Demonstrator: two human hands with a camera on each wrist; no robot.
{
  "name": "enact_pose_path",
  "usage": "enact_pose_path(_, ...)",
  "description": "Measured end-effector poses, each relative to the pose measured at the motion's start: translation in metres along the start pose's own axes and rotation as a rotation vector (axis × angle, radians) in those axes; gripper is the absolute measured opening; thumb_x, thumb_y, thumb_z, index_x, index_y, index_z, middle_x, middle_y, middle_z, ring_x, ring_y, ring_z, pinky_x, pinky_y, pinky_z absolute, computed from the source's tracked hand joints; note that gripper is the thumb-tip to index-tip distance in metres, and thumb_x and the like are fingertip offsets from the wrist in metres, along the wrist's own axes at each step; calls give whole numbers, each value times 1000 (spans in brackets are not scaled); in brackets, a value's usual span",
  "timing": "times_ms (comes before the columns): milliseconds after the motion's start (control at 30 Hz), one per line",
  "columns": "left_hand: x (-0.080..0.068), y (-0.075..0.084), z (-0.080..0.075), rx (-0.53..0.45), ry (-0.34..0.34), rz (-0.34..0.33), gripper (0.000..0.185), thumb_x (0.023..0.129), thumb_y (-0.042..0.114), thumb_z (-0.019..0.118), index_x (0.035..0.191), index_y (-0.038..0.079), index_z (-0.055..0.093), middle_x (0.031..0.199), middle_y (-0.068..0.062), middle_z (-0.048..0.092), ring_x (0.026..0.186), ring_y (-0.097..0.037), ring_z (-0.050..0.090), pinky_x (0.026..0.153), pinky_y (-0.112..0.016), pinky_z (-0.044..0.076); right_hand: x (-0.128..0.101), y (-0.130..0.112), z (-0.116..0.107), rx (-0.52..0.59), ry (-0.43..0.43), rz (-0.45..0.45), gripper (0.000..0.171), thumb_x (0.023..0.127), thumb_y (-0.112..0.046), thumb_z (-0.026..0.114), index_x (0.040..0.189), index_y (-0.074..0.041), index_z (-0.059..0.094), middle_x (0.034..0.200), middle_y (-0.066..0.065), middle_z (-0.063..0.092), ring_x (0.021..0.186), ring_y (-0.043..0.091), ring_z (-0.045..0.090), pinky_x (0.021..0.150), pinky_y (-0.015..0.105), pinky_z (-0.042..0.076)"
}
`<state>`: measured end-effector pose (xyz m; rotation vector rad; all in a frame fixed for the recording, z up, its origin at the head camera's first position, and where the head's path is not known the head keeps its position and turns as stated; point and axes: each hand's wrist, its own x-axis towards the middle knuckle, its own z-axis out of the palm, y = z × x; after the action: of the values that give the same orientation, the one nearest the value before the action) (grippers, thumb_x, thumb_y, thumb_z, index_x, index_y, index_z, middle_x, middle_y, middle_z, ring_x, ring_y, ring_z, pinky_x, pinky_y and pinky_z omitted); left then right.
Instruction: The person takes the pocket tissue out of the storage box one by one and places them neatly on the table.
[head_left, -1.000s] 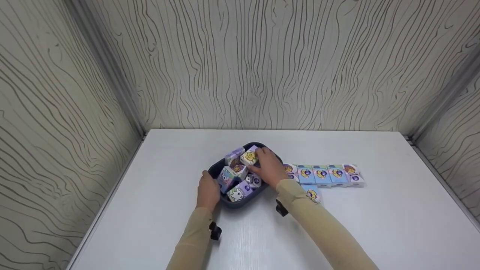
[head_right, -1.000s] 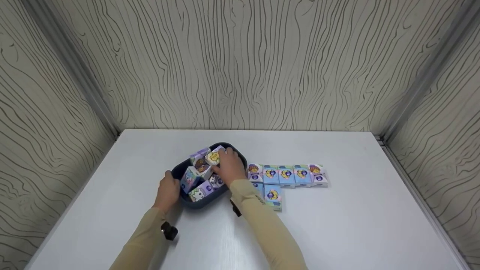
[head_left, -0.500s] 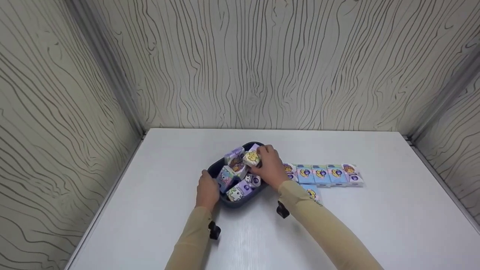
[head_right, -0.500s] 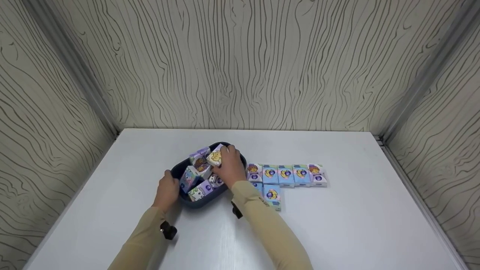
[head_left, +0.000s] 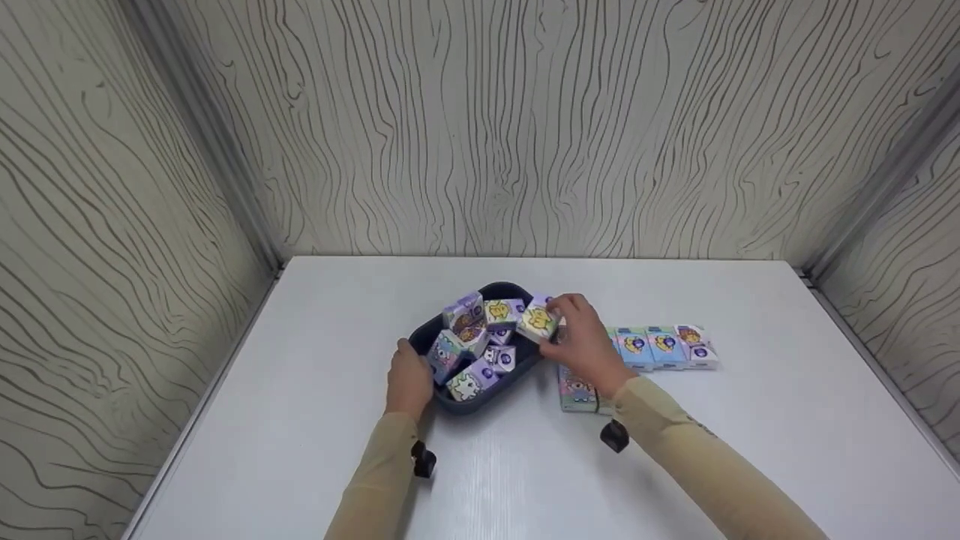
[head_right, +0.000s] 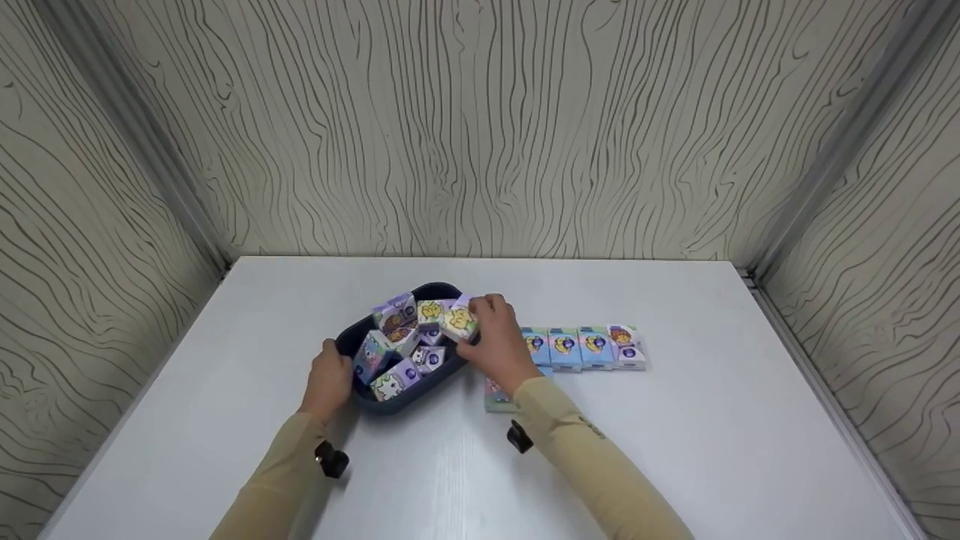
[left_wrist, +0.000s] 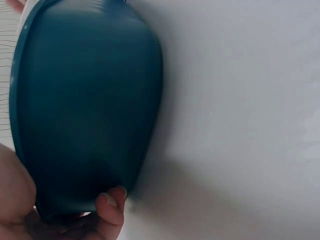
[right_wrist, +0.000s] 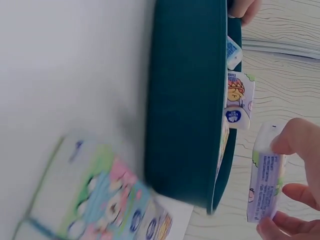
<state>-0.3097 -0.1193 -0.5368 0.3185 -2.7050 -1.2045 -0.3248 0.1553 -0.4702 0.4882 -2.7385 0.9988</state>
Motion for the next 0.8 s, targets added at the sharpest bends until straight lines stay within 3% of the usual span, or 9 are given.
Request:
enact_pose_path(300, 1, -1, -1, 2, -17, -2, 48, 96, 6, 40, 136, -18, 29, 120, -37, 50, 112, -47, 52, 93, -53, 43, -49, 51, -43, -10, -52, 51, 46, 79, -16, 76, 119, -11, 54, 130, 9, 44, 125, 32, 42, 102, 51, 37)
enact_pose_path(800, 2, -3, 0, -12, -8, 8, 45, 96, 5, 42, 133, -18, 31, 118, -36, 52, 109, -47, 54, 91, -53, 45, -114, 113, -85, -113, -144, 70, 50, 76, -12, 78, 120, -10, 55, 125, 7, 48, 123, 34, 45, 100, 54, 38)
